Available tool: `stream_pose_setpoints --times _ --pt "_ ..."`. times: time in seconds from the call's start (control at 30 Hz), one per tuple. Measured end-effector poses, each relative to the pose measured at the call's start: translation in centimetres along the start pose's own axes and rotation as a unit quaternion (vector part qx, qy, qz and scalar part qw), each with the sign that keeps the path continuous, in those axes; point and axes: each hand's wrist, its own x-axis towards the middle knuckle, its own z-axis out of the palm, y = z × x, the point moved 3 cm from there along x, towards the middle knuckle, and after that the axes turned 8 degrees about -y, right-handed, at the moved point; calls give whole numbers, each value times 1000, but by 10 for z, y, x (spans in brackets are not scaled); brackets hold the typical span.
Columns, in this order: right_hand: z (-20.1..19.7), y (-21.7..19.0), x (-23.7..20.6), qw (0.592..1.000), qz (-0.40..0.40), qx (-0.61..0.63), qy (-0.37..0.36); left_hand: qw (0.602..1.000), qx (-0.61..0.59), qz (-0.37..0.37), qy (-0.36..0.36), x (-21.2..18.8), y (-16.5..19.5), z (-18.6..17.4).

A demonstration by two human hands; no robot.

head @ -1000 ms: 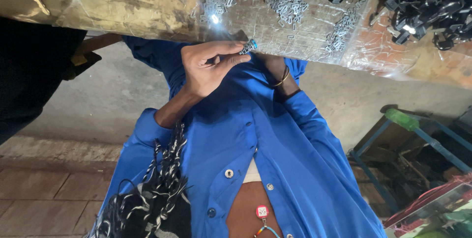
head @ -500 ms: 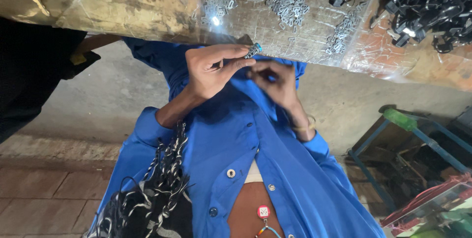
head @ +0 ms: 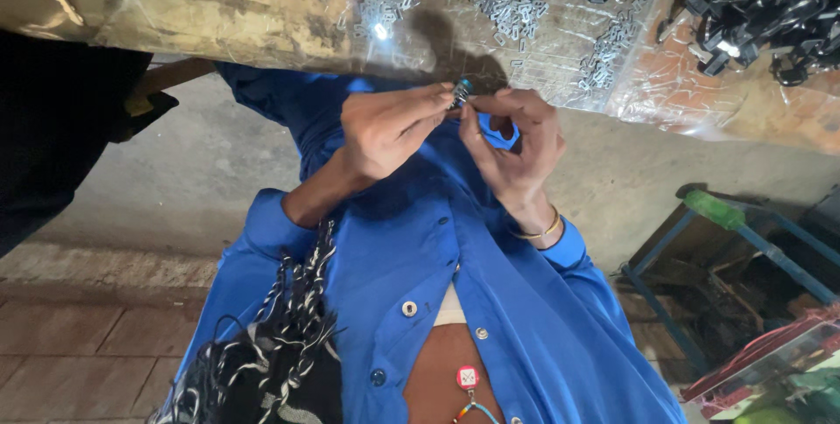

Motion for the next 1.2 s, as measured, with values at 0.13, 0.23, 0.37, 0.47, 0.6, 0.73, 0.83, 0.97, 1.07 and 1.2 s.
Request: stream_pose_setpoints --times 0.13,0.23,0.37,0.47,0.6,0.73,0.83,0.97,1.07,1.2 --pt "-20 -3 3 996 14 -59 -62 997 7 66 -26 2 5 3" --pt "-47 0 1 995 74 -44 -53 997 -51 34 -39 1 7 11" --pt "-67 5 3 934 37 -344 84 992 -113 -58 -10 -2 3 16" --pt "-67 10 -1 929 10 -368 49 988 -103 -118 9 -3 -3 16" --pt "-65 14 -13 944 -16 -328 19 976 -125 -175 21 -5 -7 16" --pt "-64 17 -13 944 -75 -318 -51 967 -154 -200 20 -4 -7 16" --pt "-59 15 -10 968 -46 -241 -44 978 -120 -169 21 1 -5 16" --pt "-44 6 -2 974 -34 -222 13 980 -140 -141 24 5 -2 17" --pt "-35 -2 5 980 -27 -198 5 990 -96 -104 10 8 2 15" --pt "-26 -5 10 998 37 -55 -13 994 -63 -94 8 12 5 14"
